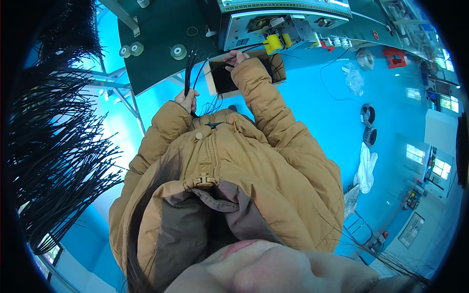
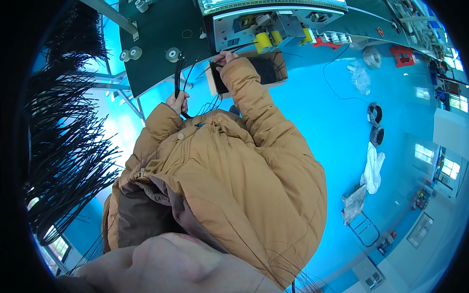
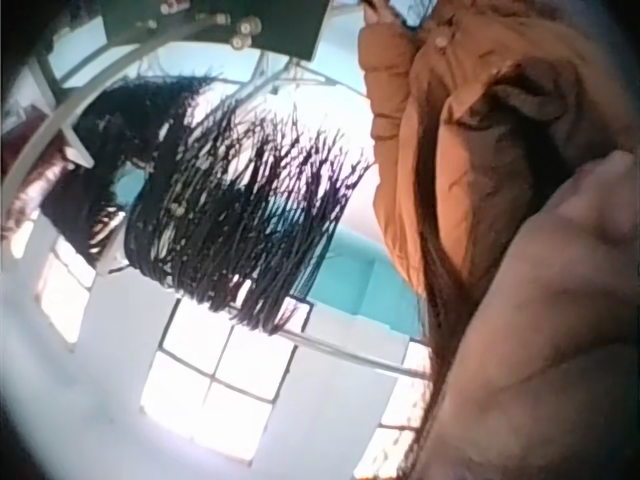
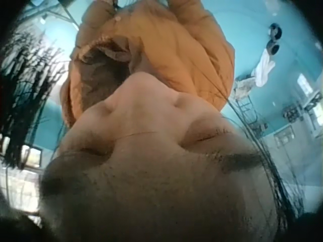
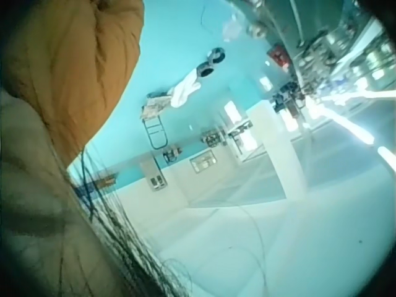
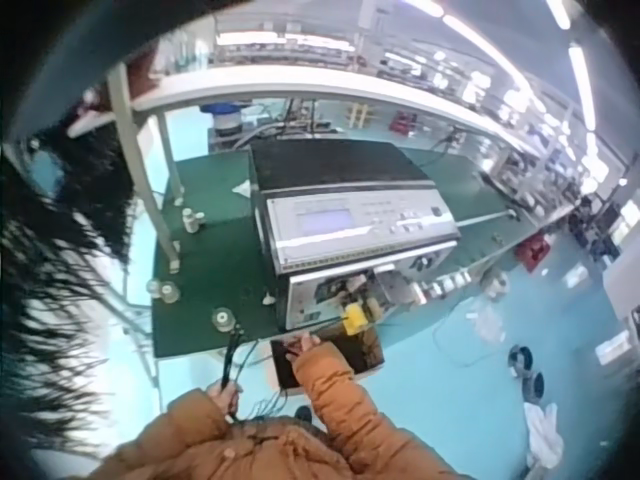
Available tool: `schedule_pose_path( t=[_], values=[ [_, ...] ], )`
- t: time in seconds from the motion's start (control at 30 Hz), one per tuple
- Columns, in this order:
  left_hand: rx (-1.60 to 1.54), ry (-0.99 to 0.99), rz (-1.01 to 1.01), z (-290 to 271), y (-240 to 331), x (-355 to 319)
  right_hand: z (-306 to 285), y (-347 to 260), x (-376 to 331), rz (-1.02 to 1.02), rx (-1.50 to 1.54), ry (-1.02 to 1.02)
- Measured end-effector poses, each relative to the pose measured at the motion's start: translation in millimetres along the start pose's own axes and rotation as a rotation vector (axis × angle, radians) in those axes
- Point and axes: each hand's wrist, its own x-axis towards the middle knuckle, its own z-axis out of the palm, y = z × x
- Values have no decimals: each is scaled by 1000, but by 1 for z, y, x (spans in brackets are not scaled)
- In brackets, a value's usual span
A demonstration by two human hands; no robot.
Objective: The person presses buttons on a machine control panel, feeds wires from a box into the machine, wraps tape around bundles of processed wires, and hangs the bundled wires on an overhead rack.
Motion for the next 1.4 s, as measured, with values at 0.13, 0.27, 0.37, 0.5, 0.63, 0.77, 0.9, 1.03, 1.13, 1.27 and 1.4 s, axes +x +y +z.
schedule_pose_path(
  t=[0.13, 0.27, 0.37, 0.5, 0.63, 0.77, 0.9, 1.03, 1.13, 1.27, 1.4],
  values=[
    [12, 50, -18, 4, 5, -4, 7, 1, -14, -1, -439, -40],
    [54, 40, -26, 6, 9, -1, -19, 28, 2, -177, -729, -36],
    [99, 36, -19, 2, 5, -1, -4, 8, -9, -104, -615, -11],
    [112, 72, -22, 6, 3, 0, 14, -7, -20, 7, -441, 78],
    [117, 72, 0, 9, 2, 0, 15, 7, -17, -132, -186, 233],
    [153, 56, -25, 12, 2, -2, 5, -1, 24, 10, -378, 366],
    [132, 80, -68, 9, 2, -3, -16, -6, 52, 138, -1220, 410],
    [87, 81, -77, 8, 4, -4, 18, -23, 10, -112, -1431, 474],
    [90, 97, -40, 9, 15, -3, 32, -14, -16, -210, -1790, 13],
    [108, 116, 85, 14, 26, 6, 23, 30, -29, -286, -1727, -134],
    [229, 77, -13, 10, 24, 7, 74, -28, -80, -154, -1340, -494]
  ],
)
